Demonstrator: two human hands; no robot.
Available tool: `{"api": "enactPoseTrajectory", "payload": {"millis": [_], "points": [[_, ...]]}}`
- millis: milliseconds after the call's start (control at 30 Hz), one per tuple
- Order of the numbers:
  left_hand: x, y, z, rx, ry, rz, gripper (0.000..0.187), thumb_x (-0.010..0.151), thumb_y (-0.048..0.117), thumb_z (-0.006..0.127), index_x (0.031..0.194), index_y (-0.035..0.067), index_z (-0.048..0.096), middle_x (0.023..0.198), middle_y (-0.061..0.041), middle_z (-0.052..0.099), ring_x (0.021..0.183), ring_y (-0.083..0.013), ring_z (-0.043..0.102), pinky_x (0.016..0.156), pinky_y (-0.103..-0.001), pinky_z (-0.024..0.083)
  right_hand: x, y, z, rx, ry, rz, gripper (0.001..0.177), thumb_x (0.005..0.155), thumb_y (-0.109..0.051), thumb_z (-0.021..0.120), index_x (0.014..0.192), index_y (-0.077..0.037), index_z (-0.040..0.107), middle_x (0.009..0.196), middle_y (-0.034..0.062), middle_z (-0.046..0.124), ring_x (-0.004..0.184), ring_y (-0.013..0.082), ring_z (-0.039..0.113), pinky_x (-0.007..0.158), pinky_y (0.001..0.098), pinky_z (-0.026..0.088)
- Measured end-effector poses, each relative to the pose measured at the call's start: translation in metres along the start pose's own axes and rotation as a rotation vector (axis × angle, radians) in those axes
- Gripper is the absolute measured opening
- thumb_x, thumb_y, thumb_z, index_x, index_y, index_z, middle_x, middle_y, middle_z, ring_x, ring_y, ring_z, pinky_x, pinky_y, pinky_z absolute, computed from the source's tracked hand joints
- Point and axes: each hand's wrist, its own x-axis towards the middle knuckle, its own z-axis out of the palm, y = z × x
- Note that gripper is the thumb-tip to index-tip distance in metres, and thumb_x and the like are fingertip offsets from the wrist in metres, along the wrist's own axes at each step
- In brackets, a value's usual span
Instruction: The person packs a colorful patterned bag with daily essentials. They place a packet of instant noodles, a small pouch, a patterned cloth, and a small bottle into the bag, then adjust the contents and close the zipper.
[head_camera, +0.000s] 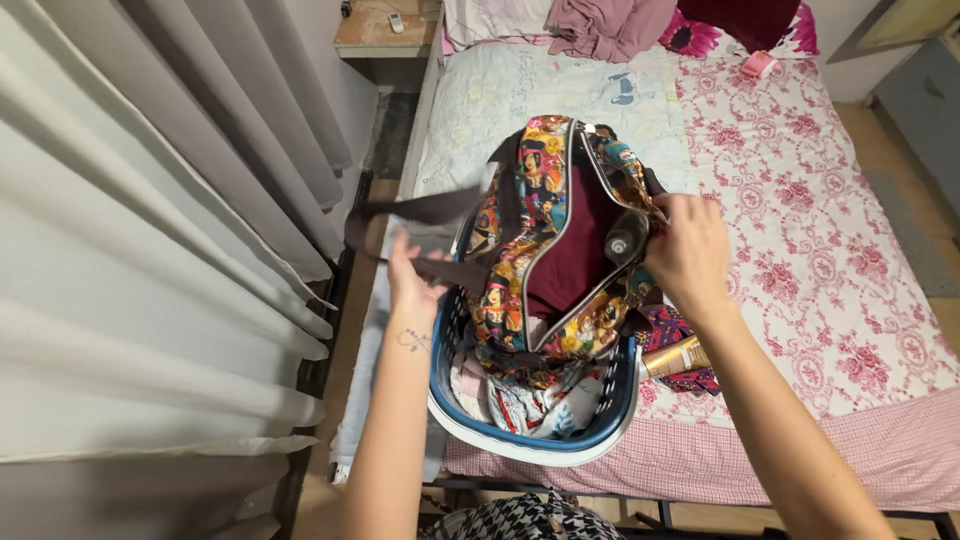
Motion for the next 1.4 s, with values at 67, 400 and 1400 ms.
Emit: {"api": "enactPoseTrajectory", "payload": {"millis": [67,400,1400], "points": [[-0.015,-0.001,0.007,0.328,0.028,0.258,0.12,0.069,0.067,0.073,0.152,-0.009,0.03,0.159,-0.033,0.039,0.149,-0.0461,0.039,0.12,-0.06,0.03,0.007,-0.029,-0.017,0.03,0.07,-0.31,0.039,0.081,-0.004,0.073,0.118,-0.012,0.064,0.128,0.0072,0.063,0.126,0.0278,0.056,0.107,0.0426,0.044],[-0.143,-0.051,0.101,1.609,-0.129,0.852,0.114,0.077,0.046,0.079,0.16,0.004,0.013,0.16,-0.034,0.021,0.137,-0.0515,0.04,0.104,-0.055,0.041,0.078,-0.05,0.002,-0.263,0.026,-0.243,0.05,0.076,-0.013,0.08,0.124,-0.011,0.064,0.114,0.0112,0.065,0.11,0.0295,0.059,0.09,0.0445,0.044],[-0.188,-0.121,0.126,1.38,-0.681,1.476,0.063,0.084,-0.007,0.059,0.147,-0.002,0.05,0.168,-0.02,0.03,0.158,-0.0377,0.033,0.129,-0.051,0.032,0.089,0.047,-0.04,1.347,-0.065,0.398,0.024,0.089,-0.009,0.073,0.112,-0.004,0.069,0.108,0.0115,0.076,0.093,0.0154,0.072,0.082,0.0296,0.056]]}}
